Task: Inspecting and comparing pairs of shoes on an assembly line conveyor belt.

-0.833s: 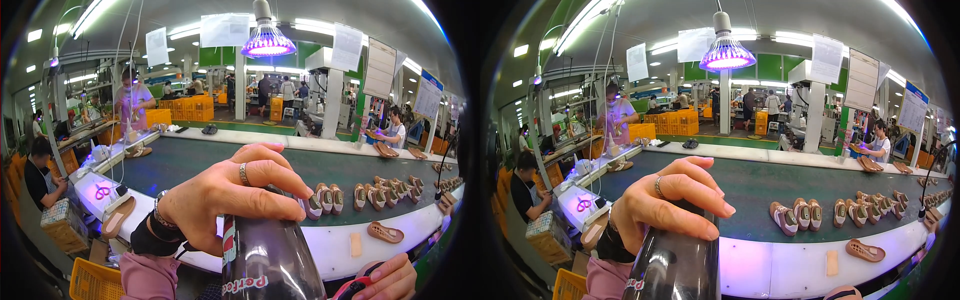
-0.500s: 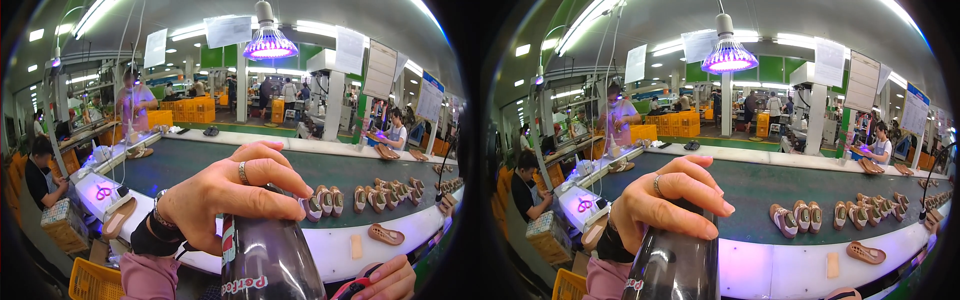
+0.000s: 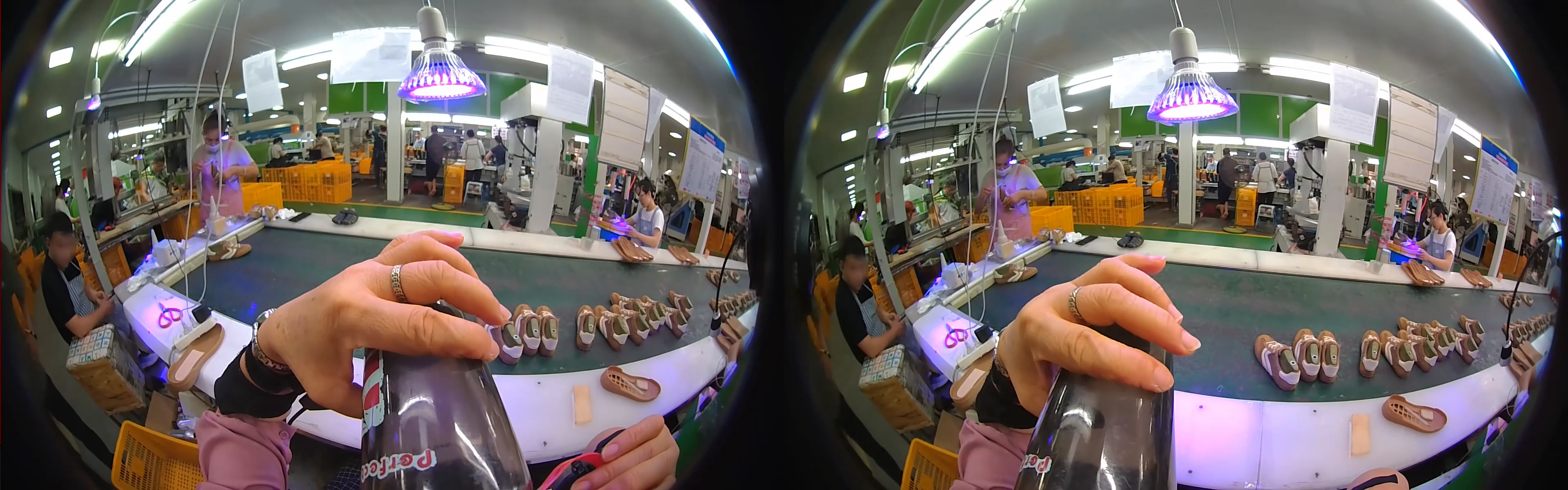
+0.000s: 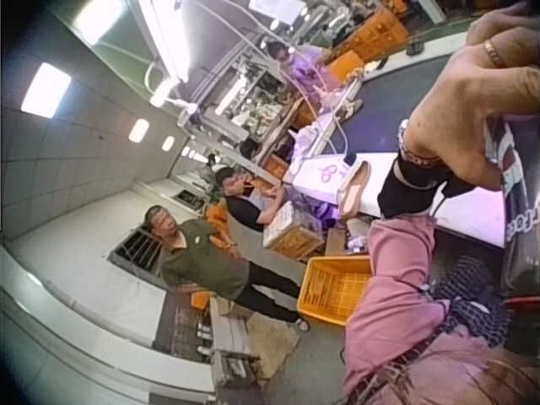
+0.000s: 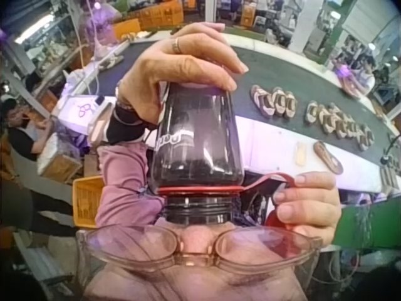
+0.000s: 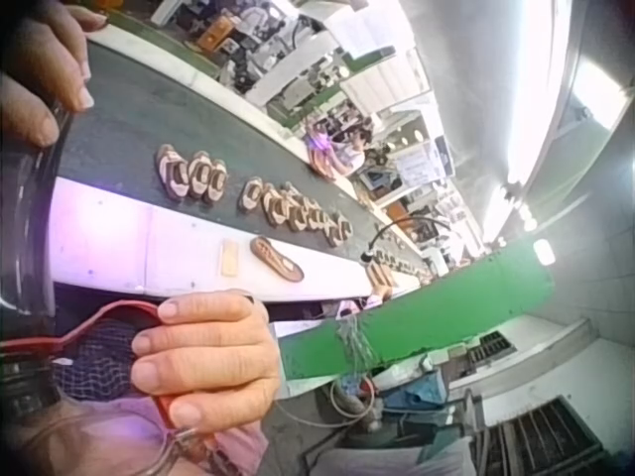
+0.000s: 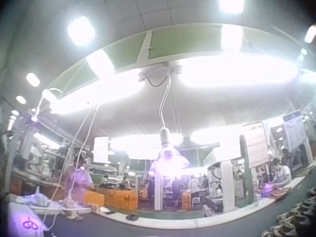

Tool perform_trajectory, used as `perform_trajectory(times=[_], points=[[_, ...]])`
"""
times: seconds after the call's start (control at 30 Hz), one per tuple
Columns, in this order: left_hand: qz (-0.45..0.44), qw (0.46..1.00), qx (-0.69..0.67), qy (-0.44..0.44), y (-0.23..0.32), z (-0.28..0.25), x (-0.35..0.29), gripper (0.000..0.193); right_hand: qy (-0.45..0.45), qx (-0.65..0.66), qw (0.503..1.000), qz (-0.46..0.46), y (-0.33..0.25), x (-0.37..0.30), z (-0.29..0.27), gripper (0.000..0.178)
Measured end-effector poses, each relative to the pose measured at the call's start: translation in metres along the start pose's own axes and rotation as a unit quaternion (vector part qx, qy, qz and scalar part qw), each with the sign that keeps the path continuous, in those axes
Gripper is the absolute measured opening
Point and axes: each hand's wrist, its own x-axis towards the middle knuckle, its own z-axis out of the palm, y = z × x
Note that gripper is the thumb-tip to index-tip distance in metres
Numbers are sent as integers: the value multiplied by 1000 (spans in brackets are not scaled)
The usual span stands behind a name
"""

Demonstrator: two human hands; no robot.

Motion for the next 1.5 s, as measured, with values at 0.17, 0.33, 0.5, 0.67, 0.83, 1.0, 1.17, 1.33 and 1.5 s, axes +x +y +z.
perform_trajectory(times=[0.17, 0.33, 0.5, 0.67, 0.83, 1.0, 1.17, 1.33, 1.5], points=[[5, 1000, -2, -1, 2, 1, 4, 24, -25, 6, 1000, -1, -2, 2, -9, 13], [8, 1000, -2, -2, 4, 2, 8, 25, -53, 11, 999, -4, -4, 4, -18, 13], [13, 1000, 1, 3, 9, 2, 11, 25, -65, 14, 998, 0, -7, 5, -22, 12], [2, 1000, -3, 6, 12, 3, 12, 24, -33, 12, 999, -2, -8, 2, -17, 11], [6, 1000, 1, 12, 11, 4, 15, 24, -20, 8, 1000, -2, -8, 3, -18, 11], [8, 1000, 3, 7, 10, 5, 16, 23, -32, 5, 999, -2, -6, 3, -19, 12], [0, 1000, -2, 2, 10, 6, 18, 22, -42, 9, 999, -2, -6, 3, -24, 13], [9, 1000, 1, -4, 11, 5, 19, 23, -58, 7, 998, -3, -7, 3, -27, 13], [23, 1000, -6, 4, 11, 7, 19, 24, -62, 15, 998, 2, -9, 4, -29, 12]])
